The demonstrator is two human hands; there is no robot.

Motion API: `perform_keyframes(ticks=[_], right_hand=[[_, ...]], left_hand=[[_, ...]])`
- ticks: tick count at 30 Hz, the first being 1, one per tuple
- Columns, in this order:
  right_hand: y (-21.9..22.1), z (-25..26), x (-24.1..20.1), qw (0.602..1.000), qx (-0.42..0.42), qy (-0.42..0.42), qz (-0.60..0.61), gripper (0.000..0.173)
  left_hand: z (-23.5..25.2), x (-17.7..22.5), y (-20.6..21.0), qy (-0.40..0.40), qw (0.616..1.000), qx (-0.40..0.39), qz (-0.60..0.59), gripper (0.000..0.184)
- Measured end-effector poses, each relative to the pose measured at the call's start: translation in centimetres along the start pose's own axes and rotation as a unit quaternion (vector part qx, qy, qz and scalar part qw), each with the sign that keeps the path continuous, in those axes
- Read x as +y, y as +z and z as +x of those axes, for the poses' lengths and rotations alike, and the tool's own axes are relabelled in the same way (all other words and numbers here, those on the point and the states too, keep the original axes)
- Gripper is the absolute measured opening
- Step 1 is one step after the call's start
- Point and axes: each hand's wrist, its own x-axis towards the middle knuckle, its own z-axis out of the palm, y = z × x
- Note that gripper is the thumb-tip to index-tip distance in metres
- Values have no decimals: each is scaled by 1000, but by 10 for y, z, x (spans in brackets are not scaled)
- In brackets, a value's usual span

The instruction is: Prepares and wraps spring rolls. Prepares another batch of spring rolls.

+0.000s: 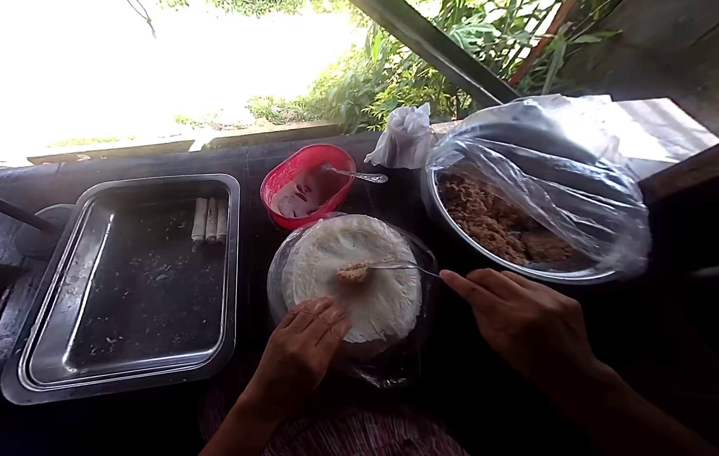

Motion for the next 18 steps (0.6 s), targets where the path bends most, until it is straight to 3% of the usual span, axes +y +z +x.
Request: perform_keyframes(ticks=[6,18], right_hand=[[11,6,-21,998,-8,-32,51,37],[22,9,-20,996,0,23,88,37]], left_hand=[[0,1,0,-4,1000,3,4,23],[0,1,1,-2,1000,-5,5,23]])
